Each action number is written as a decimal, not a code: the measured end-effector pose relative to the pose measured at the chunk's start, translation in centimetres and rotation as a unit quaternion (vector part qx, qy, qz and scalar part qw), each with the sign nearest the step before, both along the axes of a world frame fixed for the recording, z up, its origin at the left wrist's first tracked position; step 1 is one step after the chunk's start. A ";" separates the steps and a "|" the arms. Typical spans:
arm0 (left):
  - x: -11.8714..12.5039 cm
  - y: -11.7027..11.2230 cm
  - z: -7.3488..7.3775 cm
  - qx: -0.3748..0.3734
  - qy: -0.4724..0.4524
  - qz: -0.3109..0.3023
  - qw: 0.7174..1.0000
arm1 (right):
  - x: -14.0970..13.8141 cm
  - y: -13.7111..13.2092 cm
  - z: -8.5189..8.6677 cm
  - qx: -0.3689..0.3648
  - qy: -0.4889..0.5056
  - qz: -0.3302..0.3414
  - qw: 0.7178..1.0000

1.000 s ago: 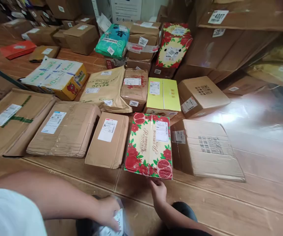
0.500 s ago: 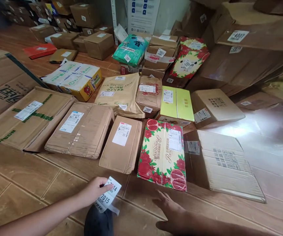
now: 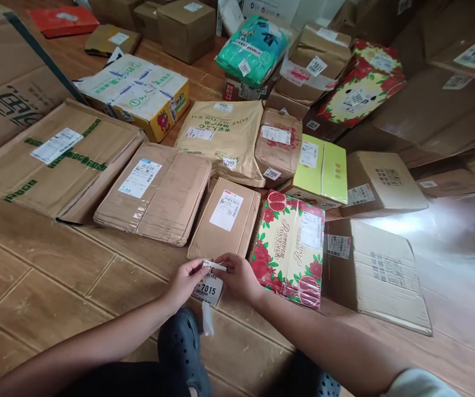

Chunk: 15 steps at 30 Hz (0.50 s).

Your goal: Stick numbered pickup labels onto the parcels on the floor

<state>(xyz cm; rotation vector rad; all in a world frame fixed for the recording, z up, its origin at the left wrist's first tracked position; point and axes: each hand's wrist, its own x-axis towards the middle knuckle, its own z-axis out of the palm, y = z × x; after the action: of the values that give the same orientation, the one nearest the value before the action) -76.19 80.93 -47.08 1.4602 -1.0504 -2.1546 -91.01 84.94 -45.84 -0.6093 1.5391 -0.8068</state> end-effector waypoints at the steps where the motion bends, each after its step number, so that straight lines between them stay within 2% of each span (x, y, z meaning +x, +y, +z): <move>1: 0.2 -0.1 -0.2 -0.007 -0.006 -0.004 1.000 | 0.3 0.0 -0.1 0.008 -0.020 -0.025 0.999; 5: 1.0 0.6 -1.1 -0.070 -0.072 -0.028 0.995 | 2.1 0.9 -0.7 0.028 -0.067 -0.114 0.991; 8: 2.1 2.1 -2.4 -0.116 -0.132 -0.055 0.983 | 4.4 3.0 -2.0 0.033 -0.059 -0.189 0.980; 12: 4.0 3.6 -6.2 -0.074 -0.112 -0.112 0.985 | 7.3 5.7 -5.2 0.023 0.018 -0.289 0.957; 15: 5.1 3.7 -9.1 -0.056 -0.145 -0.123 0.980 | 8.8 6.0 -7.7 0.004 0.070 -0.342 0.937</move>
<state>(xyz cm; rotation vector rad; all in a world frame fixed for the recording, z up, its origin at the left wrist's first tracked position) -71.05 84.61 -56.21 1.7022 -1.5007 -2.0392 -82.21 90.97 -53.58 -0.1038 1.9140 -1.2965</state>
